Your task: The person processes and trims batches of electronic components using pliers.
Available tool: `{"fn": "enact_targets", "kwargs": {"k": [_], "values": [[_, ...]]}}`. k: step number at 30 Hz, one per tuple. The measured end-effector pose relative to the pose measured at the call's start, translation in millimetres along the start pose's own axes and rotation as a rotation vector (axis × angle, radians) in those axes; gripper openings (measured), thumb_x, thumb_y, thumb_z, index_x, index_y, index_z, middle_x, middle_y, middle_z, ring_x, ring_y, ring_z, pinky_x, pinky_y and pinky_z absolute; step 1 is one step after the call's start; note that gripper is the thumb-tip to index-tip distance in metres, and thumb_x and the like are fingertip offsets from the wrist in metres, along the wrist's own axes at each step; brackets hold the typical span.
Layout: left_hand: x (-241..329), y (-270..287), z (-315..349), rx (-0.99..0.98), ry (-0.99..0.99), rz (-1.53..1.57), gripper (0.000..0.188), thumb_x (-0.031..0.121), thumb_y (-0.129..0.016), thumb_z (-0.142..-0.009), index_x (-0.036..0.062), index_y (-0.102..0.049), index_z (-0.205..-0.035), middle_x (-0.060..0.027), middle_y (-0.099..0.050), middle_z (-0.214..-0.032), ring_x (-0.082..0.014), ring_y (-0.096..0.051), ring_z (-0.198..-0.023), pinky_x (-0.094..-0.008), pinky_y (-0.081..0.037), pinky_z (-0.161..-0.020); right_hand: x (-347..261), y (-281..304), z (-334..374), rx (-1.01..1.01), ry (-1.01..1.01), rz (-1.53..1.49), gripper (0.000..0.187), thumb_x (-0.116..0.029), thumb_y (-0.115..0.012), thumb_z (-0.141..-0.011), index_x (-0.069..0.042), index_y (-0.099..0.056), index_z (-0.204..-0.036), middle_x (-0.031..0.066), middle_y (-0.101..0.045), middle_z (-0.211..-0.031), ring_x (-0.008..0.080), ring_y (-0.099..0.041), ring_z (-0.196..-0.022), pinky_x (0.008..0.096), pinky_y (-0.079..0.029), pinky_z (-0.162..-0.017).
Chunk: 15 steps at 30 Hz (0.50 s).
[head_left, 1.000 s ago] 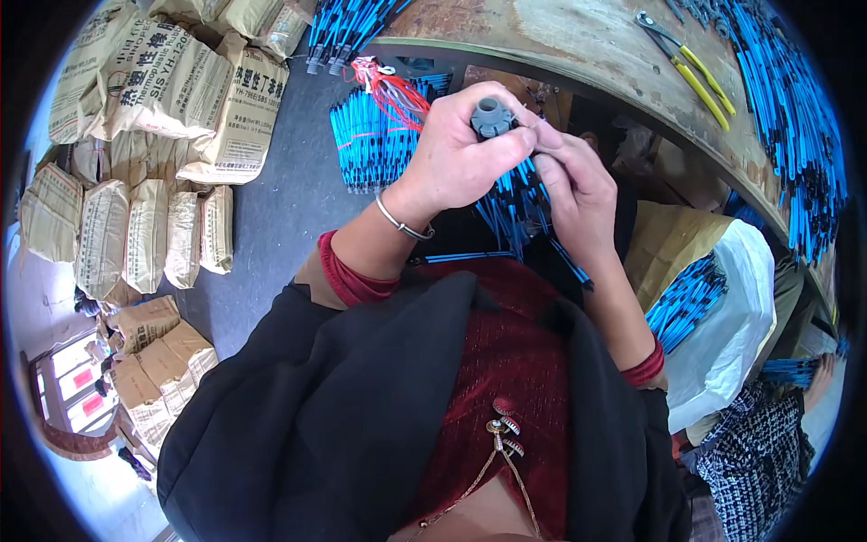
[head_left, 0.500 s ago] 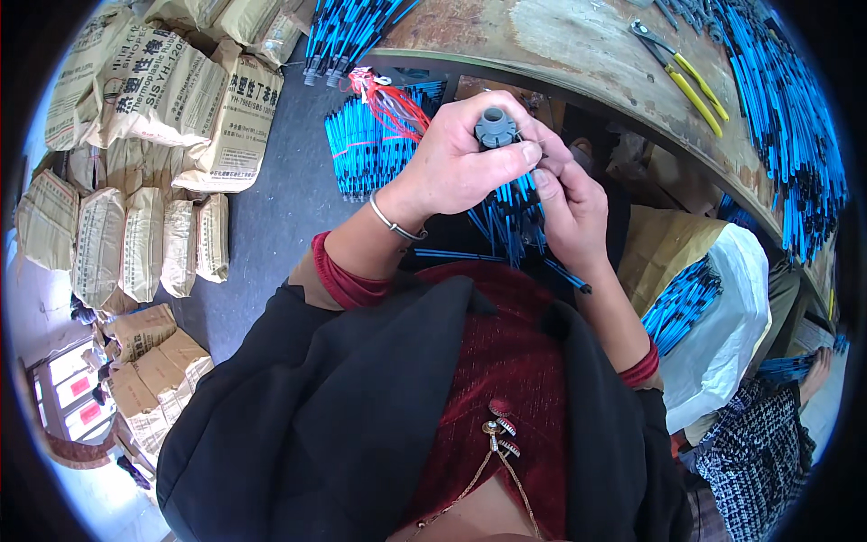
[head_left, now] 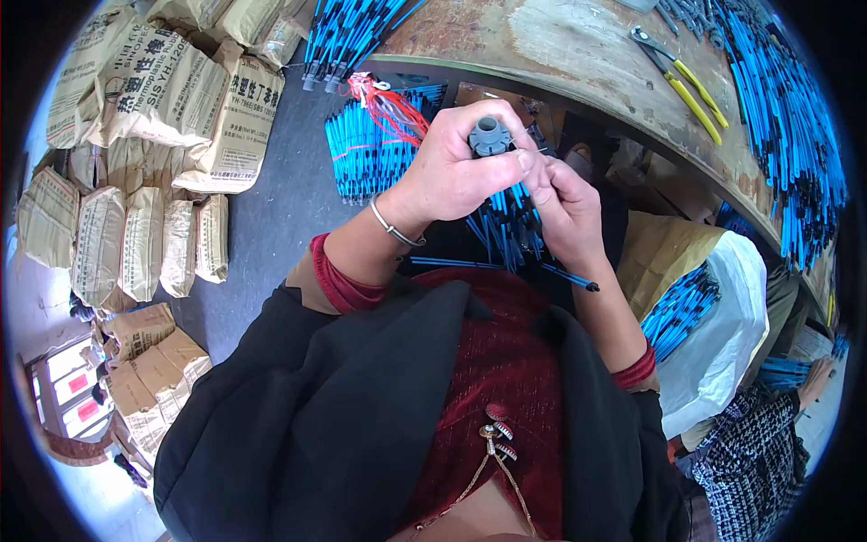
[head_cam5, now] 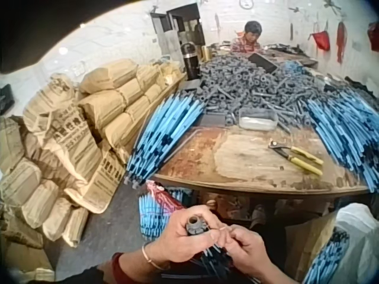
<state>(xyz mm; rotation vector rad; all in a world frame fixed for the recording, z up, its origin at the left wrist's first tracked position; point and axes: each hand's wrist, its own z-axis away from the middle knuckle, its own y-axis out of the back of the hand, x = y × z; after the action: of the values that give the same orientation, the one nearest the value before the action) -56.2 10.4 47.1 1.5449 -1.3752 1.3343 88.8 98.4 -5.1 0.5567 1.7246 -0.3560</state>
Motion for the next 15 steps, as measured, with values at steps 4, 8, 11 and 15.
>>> {"fn": "enact_targets", "kwargs": {"k": [4, 8, 11, 15], "values": [[5.4, -0.6, -5.9, 0.008, -0.007, 0.076, 0.004, 0.002, -0.056, -0.078, 0.0003, -0.053, -0.08, -0.0079, -0.063, -0.073, -0.0133, -0.061, -0.069, -0.0268, -0.049, -0.065, -19.6, 28.2, -9.5, -0.032, 0.176, 0.28, 0.009, -0.004, -0.054, -0.085, 0.0, -0.059, -0.092, 0.0033, -0.059, -0.087, 0.0097, -0.053, -0.079, 0.0233, -0.043, -0.072], [17.7, 6.0, -15.2, -0.062, -0.022, 0.008, 0.003, 0.001, -0.054, -0.079, 0.0001, -0.051, -0.079, -0.0088, -0.061, -0.069, -0.0156, -0.06, -0.066, -0.0292, -0.049, -0.063, -55.5, 101.4, -26.9, 0.426, 0.022, 0.652, 0.012, -0.006, -0.058, -0.083, -0.001, -0.06, -0.094, 0.0088, -0.06, -0.089, 0.0154, -0.056, -0.077, 0.0253, -0.045, -0.069], [21.1, -10.2, -18.6, -0.145, -0.014, -0.059, 0.002, 0.0, -0.052, -0.08, -0.0004, -0.051, -0.081, -0.0084, -0.059, -0.068, -0.0157, -0.06, -0.065, -0.0295, -0.049, -0.062, -42.2, 163.6, -64.8, 0.467, 0.231, 1.106, 0.022, -0.013, -0.058, -0.084, -0.002, -0.06, -0.104, 0.0144, -0.061, -0.098, 0.0253, -0.06, -0.087, 0.0308, -0.047, -0.077], [21.9, -22.3, -18.3, -0.185, 0.051, -0.094, 0.008, 0.0, -0.053, -0.079, -0.0017, -0.053, -0.087, -0.0057, -0.059, -0.067, -0.0129, -0.059, -0.063, -0.0266, -0.048, -0.06, -7.8, 173.3, -99.0, 0.25, 0.451, 1.501, 0.028, -0.019, -0.055, -0.087, -0.003, -0.057, -0.11, 0.0145, -0.06, -0.106, 0.0299, -0.057, -0.099, 0.0358, -0.043, -0.087]]}}
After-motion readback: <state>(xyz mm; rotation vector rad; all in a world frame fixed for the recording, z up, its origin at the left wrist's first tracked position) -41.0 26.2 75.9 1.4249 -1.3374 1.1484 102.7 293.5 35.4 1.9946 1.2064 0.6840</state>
